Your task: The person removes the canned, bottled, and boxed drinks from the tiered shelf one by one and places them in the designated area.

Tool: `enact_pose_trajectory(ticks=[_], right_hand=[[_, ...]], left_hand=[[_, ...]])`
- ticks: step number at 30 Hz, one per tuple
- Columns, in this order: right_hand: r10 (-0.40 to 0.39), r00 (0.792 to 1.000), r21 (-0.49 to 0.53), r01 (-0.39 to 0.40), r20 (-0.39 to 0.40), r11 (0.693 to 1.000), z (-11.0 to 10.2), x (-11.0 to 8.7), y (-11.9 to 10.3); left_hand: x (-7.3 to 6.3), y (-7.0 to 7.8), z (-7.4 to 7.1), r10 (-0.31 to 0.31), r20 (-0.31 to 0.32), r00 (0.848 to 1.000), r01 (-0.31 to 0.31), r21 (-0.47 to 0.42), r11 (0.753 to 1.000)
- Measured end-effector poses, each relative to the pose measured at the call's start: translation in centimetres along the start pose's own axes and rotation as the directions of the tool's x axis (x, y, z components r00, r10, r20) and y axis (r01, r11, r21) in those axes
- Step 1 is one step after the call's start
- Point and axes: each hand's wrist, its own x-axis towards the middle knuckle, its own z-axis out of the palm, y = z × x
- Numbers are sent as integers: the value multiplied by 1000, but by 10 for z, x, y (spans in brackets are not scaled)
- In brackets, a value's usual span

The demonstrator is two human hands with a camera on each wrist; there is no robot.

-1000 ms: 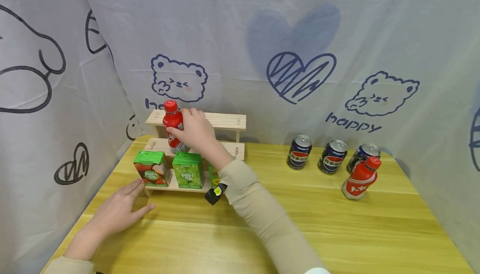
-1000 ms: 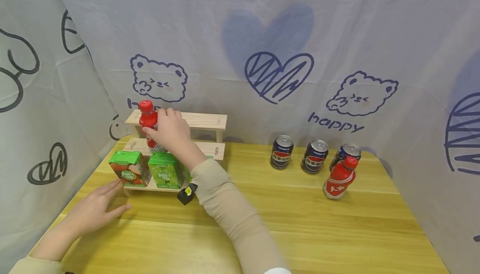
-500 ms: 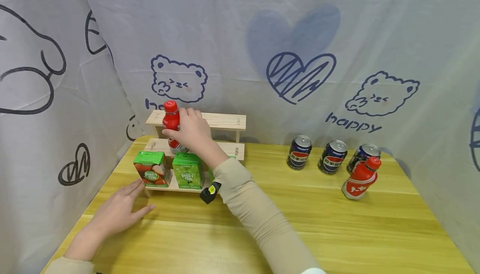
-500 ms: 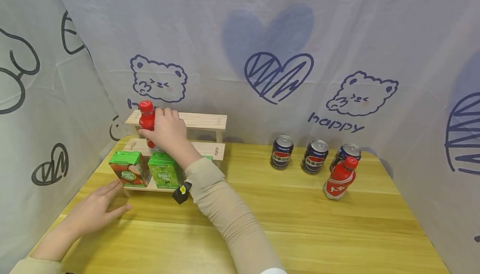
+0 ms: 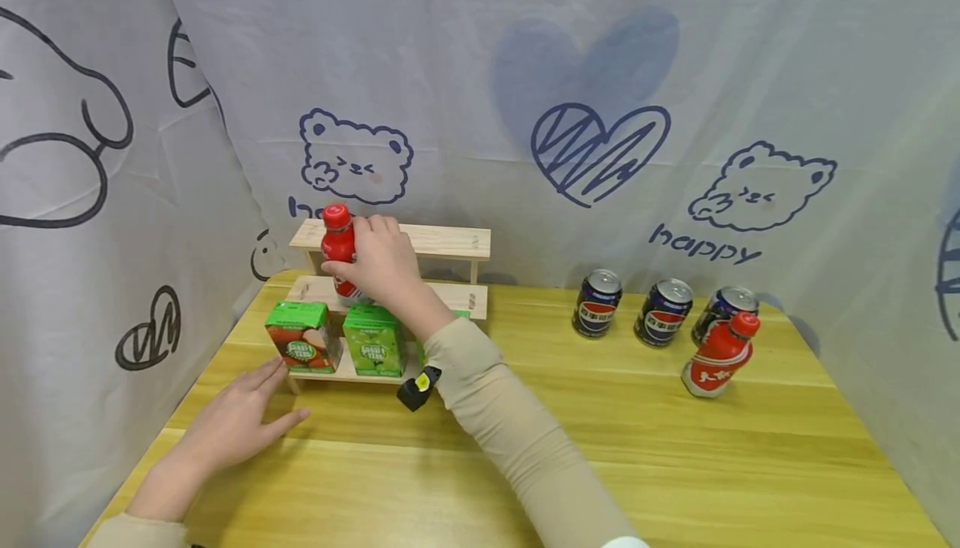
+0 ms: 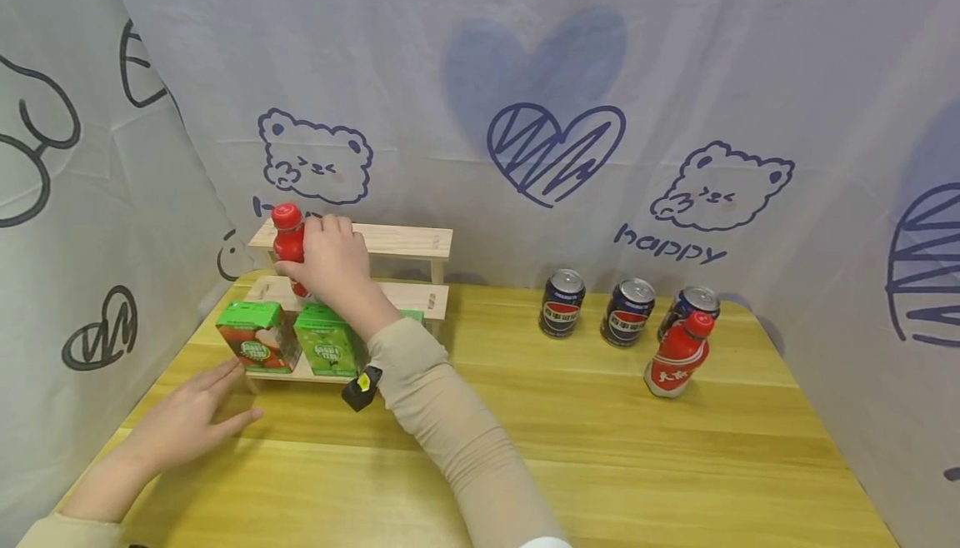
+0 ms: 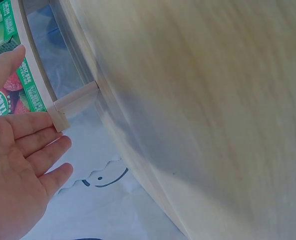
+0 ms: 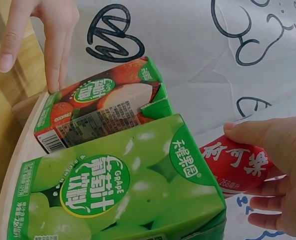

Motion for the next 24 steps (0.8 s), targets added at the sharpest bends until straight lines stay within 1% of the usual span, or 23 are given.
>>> enact_pose_trajectory(ticks=[6, 11, 20, 24], right_hand=[[-19, 1000, 8, 19, 20, 1000, -2, -6, 0], [-34, 999, 23, 34, 14, 999, -4, -9, 3], [-79, 997, 46, 81, -25, 996, -12, -19, 18], [-80, 997, 58, 81, -19, 995, -18, -24, 24]], left_hand=[[0, 0, 2, 1, 2, 1000, -1, -1, 1000], [1, -1, 2, -3, 9, 1000, 3, -5, 1000], [2, -1, 0, -8, 28, 1000, 8, -11, 1000], [3, -2, -1, -4, 27, 1000, 5, -15, 1000]])
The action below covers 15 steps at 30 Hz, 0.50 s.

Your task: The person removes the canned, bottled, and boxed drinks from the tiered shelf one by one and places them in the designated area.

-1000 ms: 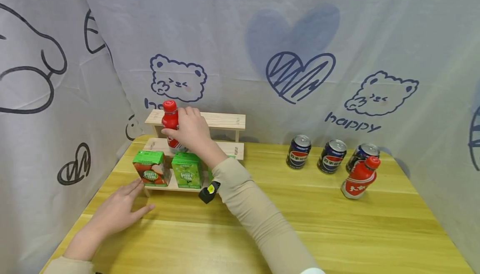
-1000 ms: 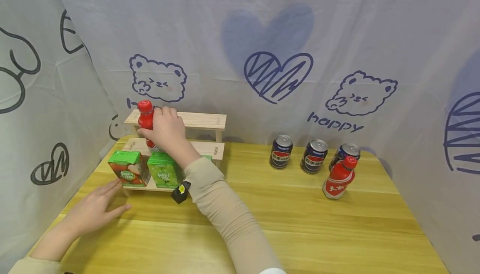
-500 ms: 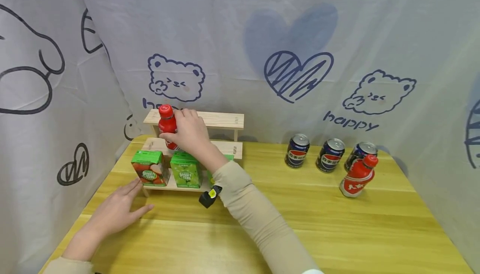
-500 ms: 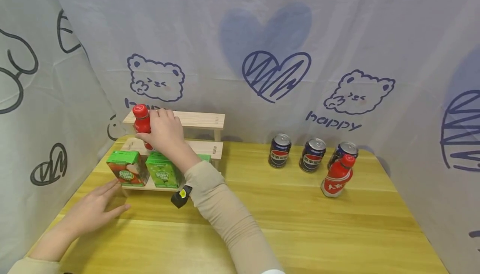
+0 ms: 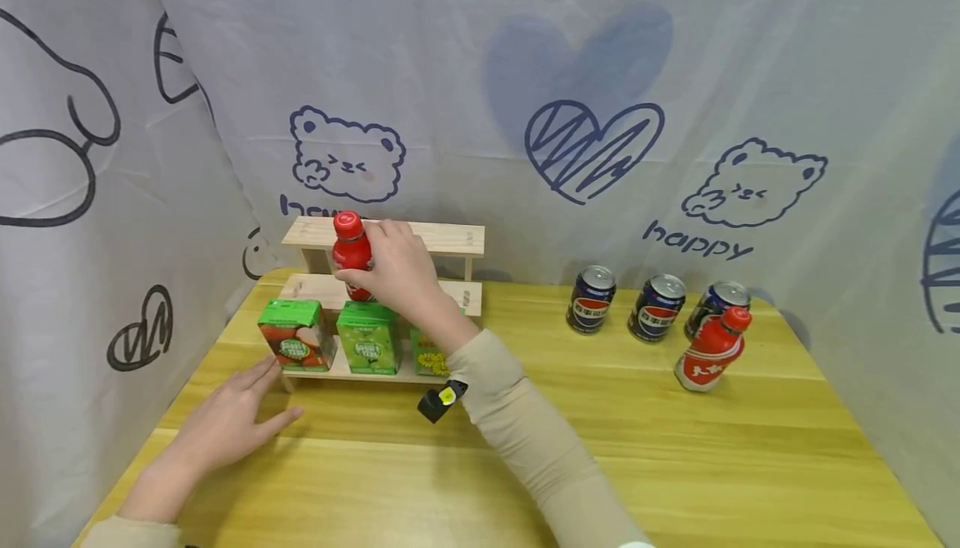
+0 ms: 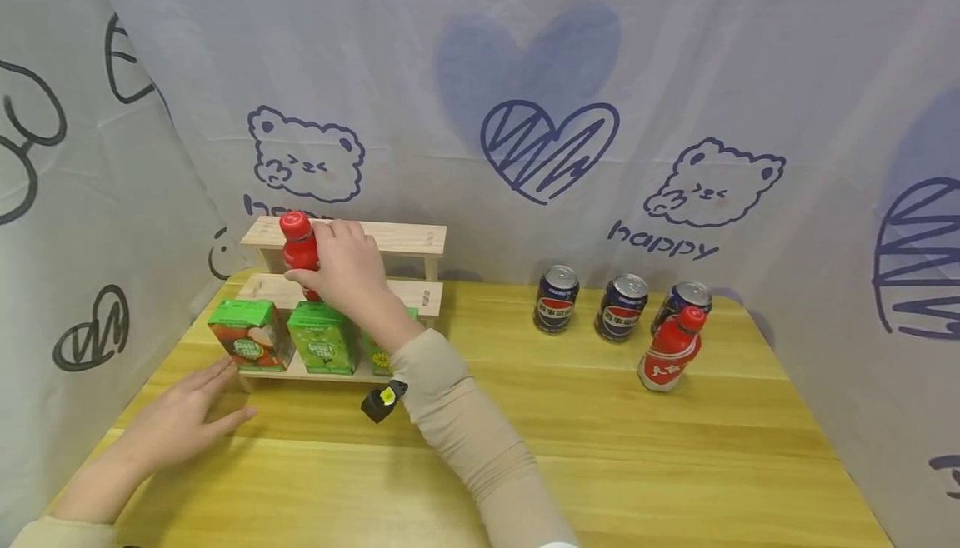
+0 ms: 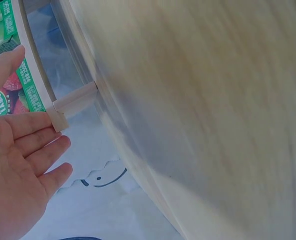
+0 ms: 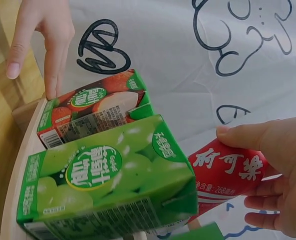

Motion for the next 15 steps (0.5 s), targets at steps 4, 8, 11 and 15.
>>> enact_pose_trajectory(ticks=[4, 8, 11, 15], right_hand=[[2, 1000, 6, -2, -2, 1000, -6, -5, 5], [8, 1000, 19, -8, -9, 1000, -8, -10, 12], [15, 1000, 34, -14, -14, 999, -9, -14, 18], [30, 999, 58, -29, -20, 998, -12, -19, 26]], left_hand=[[0, -1, -1, 8, -17, 1000, -8, 1, 1000], [0, 0, -2, 12, -23, 1000, -12, 6, 1000], [0, 1, -1, 11, -23, 1000, -11, 7, 1000], [-1, 0, 0, 8, -20, 1000, -8, 8, 1000]])
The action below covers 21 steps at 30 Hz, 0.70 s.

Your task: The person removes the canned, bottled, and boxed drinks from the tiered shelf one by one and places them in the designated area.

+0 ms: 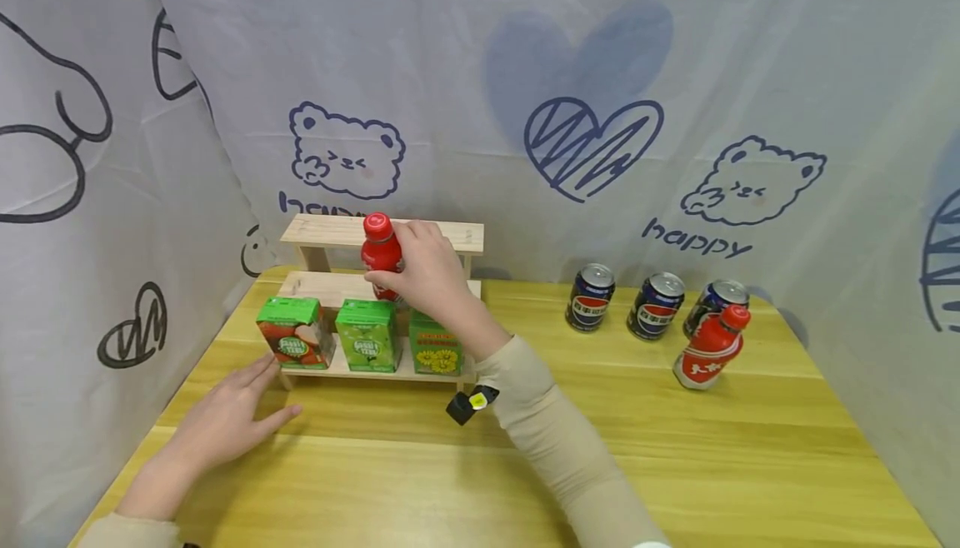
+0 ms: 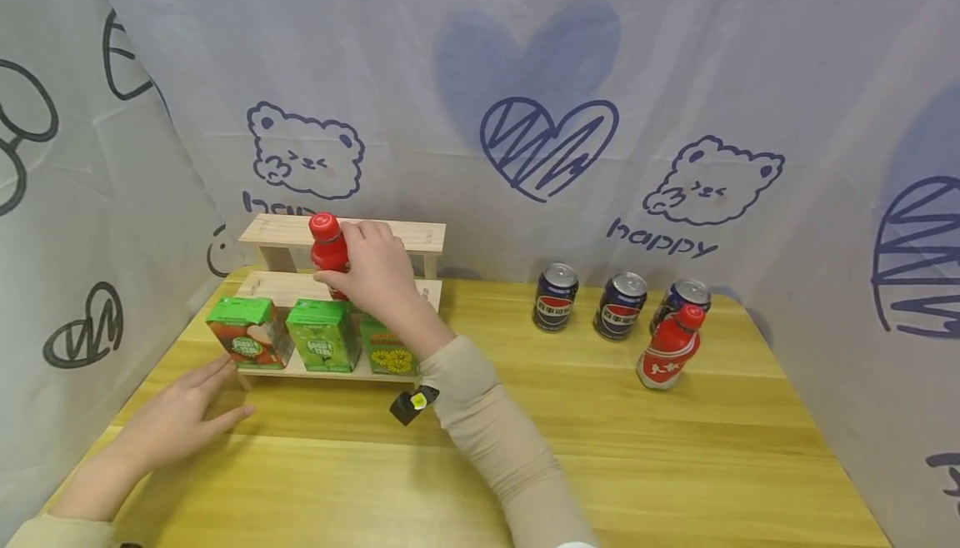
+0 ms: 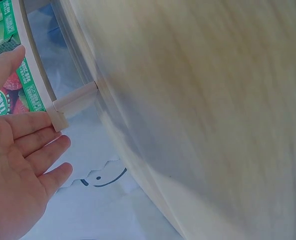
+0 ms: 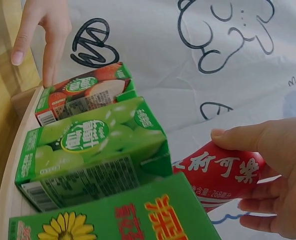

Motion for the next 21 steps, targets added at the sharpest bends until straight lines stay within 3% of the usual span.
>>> enact_pose_trajectory(ticks=[21], right_hand=[[92, 993, 175, -79, -69, 981, -29, -30, 49]], left_hand=[[0, 0, 3, -2, 0, 1000, 2, -1, 1000]])
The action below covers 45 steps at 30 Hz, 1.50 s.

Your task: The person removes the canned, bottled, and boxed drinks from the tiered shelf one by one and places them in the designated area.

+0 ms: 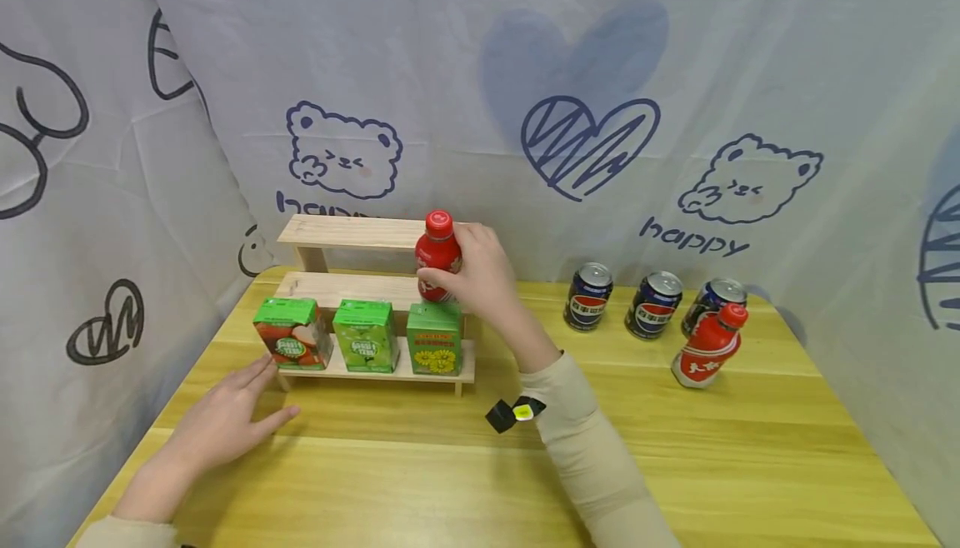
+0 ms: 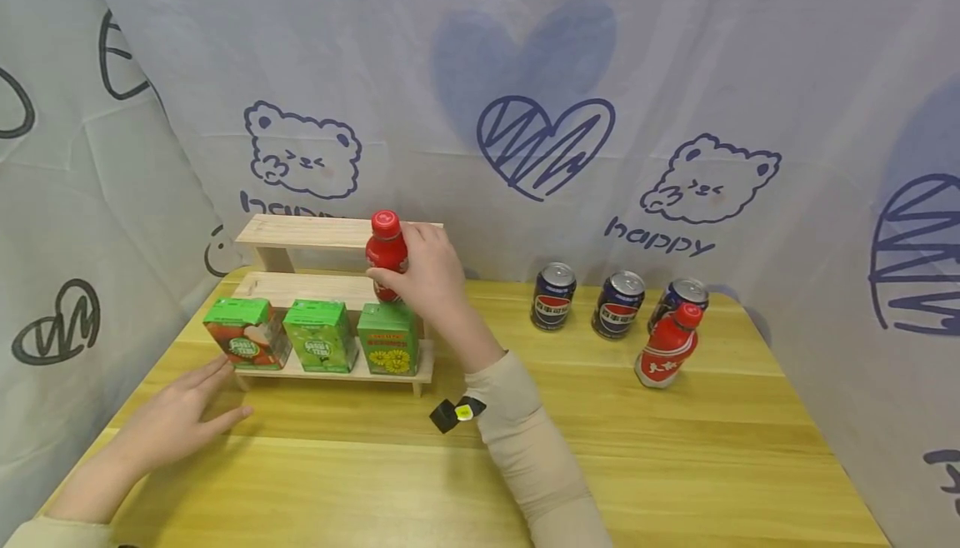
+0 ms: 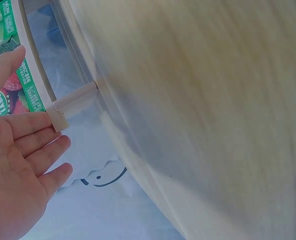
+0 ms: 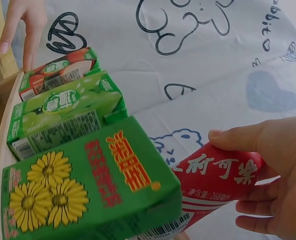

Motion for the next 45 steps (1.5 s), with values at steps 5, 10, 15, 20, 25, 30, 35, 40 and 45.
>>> enact_pose_trajectory(ticks=[5, 10, 15, 20, 25, 30, 35, 40, 45], right_hand=[[26, 999, 33, -25, -25, 999, -5, -7, 9], [44, 997, 52, -41, -58, 998, -10, -16, 17], [31, 996, 36, -28, -79, 999, -15, -25, 29], [34, 996, 49, -30, -78, 998, -23, -36, 40], [48, 996, 35, -46, -72, 998, -32, -47, 48], [38, 995, 14, -37, -87, 999, -38, -56, 59], [33, 996, -42, -37, -84, 998, -40, -66, 73], [55, 996, -77, -60, -65, 995, -41, -77, 87], [76, 995, -83, -81, -58, 993, -43, -88, 100]], left_hand=[[-1, -1, 1, -2, -3, 1000, 2, -1, 1000], [-1, 0, 0, -6, 2, 1000, 6, -5, 1000], [-1, -1, 1, 3, -6, 1000, -3, 1, 1000], [-1, -1, 0, 6, -11, 1000, -6, 1, 1000], [-1, 0, -1, 8, -11, 1000, -8, 0, 1000], [0, 1, -2, 10, -11, 1000, -10, 6, 1000], [0, 2, -4, 11, -4, 1000, -11, 7, 1000], [0, 2, -5, 13, -10, 1000, -13, 10, 1000], [-1, 2, -4, 16, -10, 1000, -16, 9, 1000]])
